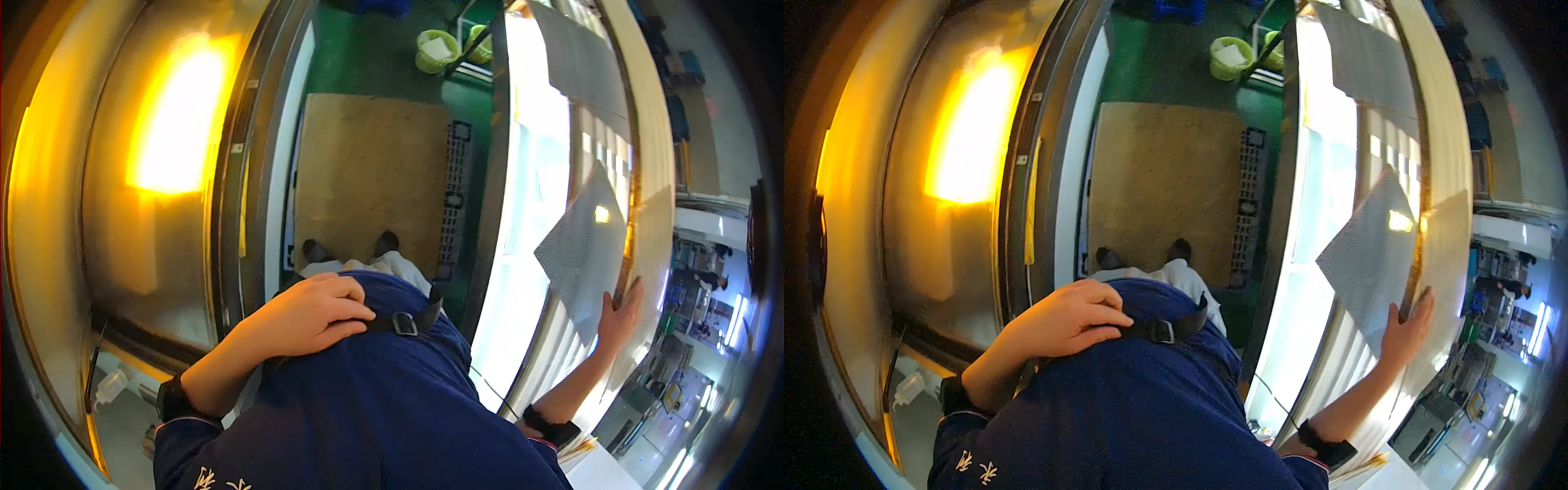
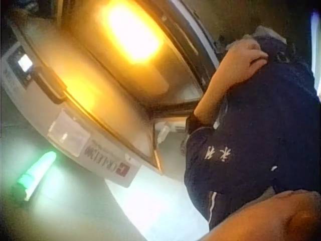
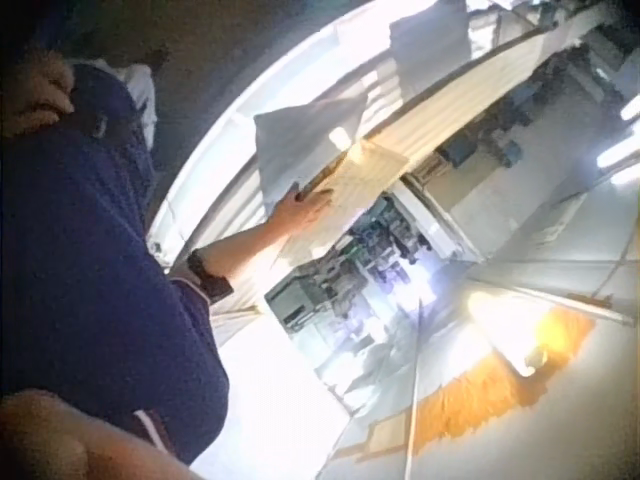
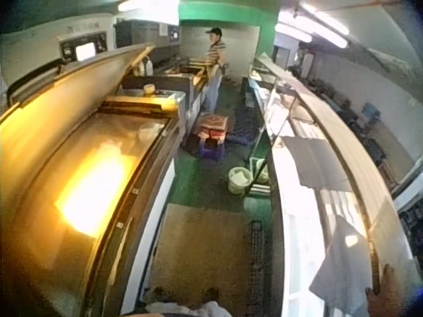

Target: Operating an LED exposure machine, including cleaning panels with a squeegee and swapping them.

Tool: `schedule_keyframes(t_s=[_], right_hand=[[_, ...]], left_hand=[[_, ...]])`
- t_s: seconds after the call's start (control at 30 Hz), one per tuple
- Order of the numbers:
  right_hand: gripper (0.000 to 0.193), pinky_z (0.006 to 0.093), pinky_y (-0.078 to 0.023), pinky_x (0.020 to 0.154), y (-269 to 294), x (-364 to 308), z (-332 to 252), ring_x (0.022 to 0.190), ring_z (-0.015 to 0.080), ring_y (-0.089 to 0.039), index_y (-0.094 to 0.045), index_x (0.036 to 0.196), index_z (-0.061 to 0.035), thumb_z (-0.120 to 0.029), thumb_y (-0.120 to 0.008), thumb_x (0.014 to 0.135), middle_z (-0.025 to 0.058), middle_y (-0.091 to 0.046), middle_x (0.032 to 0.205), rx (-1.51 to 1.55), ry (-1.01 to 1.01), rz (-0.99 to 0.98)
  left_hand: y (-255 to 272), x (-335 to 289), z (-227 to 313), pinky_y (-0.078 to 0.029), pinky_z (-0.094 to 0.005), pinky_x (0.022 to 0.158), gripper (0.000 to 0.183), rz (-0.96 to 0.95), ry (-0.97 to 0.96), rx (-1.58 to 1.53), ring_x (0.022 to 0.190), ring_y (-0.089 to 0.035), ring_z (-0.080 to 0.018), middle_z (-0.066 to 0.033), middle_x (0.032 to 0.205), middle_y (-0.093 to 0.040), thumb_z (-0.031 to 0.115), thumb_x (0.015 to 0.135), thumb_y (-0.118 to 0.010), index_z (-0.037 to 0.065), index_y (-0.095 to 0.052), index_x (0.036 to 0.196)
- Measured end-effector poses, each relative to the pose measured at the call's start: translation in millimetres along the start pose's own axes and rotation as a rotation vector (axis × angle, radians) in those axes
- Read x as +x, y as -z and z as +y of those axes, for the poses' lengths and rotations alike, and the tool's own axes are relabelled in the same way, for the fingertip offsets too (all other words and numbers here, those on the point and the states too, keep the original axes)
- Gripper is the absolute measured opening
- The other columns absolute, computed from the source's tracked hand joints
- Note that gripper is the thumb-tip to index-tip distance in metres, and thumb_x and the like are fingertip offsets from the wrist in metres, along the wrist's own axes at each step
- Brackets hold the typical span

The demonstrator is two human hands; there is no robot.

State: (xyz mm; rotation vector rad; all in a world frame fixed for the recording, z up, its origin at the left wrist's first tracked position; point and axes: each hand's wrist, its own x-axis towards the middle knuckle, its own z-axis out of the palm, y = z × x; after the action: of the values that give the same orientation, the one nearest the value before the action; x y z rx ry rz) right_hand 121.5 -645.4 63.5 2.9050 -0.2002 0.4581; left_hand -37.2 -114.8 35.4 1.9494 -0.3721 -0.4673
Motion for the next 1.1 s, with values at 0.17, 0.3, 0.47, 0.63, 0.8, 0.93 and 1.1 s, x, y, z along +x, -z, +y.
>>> schedule_keyframes(t_s=[0.17,0.3,0.47,0.63,0.8,0.93,1.1], right_hand=[[0.032,0.0411,-0.05,0.093,-23.1,-11.9,-38.3,0.112,0.0294,-0.065,-0.071,0.117,-0.0043,-0.006,-0.067,0.085,0.0151,-0.07,0.118,0.122,0.117,0.307],[0.03,0.0404,-0.05,0.088,27.6,-21.3,-108.0,0.103,0.0265,-0.068,-0.073,0.113,-0.0048,-0.001,-0.064,0.085,0.0128,-0.073,0.111,0.135,0.173,0.402],[0.028,0.0391,-0.049,0.085,73.2,-17.7,-174.4,0.095,0.0267,-0.07,-0.072,0.114,-0.0013,-0.001,-0.051,0.096,0.0143,-0.074,0.111,0.261,0.409,0.501],[0.021,0.047,-0.043,0.1,145.6,-7.6,-285.4,0.099,0.028,-0.068,-0.074,0.106,-0.0062,-0.007,-0.06,0.091,0.0117,-0.074,0.11,0.568,0.914,0.516],[0.021,0.0431,-0.039,0.103,147.5,-1.5,-479.6,0.105,0.0173,-0.06,-0.077,0.098,-0.0228,-0.021,-0.073,0.078,-0.0066,-0.075,0.107,0.921,1.662,0.322],[0.029,0.0422,-0.041,0.101,107.1,-35.1,-633.5,0.112,0.0176,-0.059,-0.075,0.104,-0.0267,-0.017,-0.07,0.077,-0.0074,-0.072,0.117,1.041,2.107,0.107],[0.049,0.0495,-0.036,0.111,49.4,-82.6,-734.6,0.134,0.0306,-0.047,-0.062,0.131,-0.0233,-0.01,-0.067,0.084,0.0036,-0.054,0.143,0.728,2.249,-0.008]], left_hand=[[11.2,-21.1,-32.0,-0.039,-0.0459,0.102,0.033,-0.008,-0.12,-0.046,0.115,-0.056,-0.0313,-0.0135,0.121,-0.063,0.01,0.088,-0.064,0.009,-0.071,0.12],[21.5,-57.9,-34.5,-0.031,-0.0474,0.112,0.036,-0.052,-0.088,-0.143,0.128,-0.051,-0.0313,-0.0127,0.141,-0.056,0.011,0.089,-0.058,0.011,-0.072,0.122],[40.5,-111.2,-59.2,-0.03,-0.0457,0.115,0.035,0.077,-0.139,-0.321,0.133,-0.049,-0.0316,-0.0104,0.14,-0.059,0.02,0.092,-0.06,0.007,-0.071,0.123],[43.5,-150.6,-97.5,-0.033,-0.0461,0.114,0.049,0.271,-0.11,-0.563,0.134,-0.049,-0.0307,-0.0167,0.141,-0.057,0.038,0.097,-0.061,0.004,-0.062,0.133],[49.5,-168.5,-94.9,-0.042,-0.0498,0.108,0.089,0.945,-0.607,-1.345,0.135,-0.047,-0.0327,-0.0167,0.154,-0.039,0.059,0.086,-0.067,0.004,-0.037,0.149],[40.3,-200.0,-137.4,-0.043,-0.0554,0.108,0.057,1.559,-0.364,-1.481,0.135,-0.046,-0.0372,-0.0185,0.142,-0.05,0.021,0.093,-0.06,-0.001,-0.042,0.142],[20.3,-167.3,-195.0,-0.037,-0.0482,0.112,0.046,2.069,-0.422,-1.663,0.124,-0.054,-0.0312,-0.0168,0.135,-0.054,0.004,0.093,-0.055,-0.001,-0.045,0.137]])
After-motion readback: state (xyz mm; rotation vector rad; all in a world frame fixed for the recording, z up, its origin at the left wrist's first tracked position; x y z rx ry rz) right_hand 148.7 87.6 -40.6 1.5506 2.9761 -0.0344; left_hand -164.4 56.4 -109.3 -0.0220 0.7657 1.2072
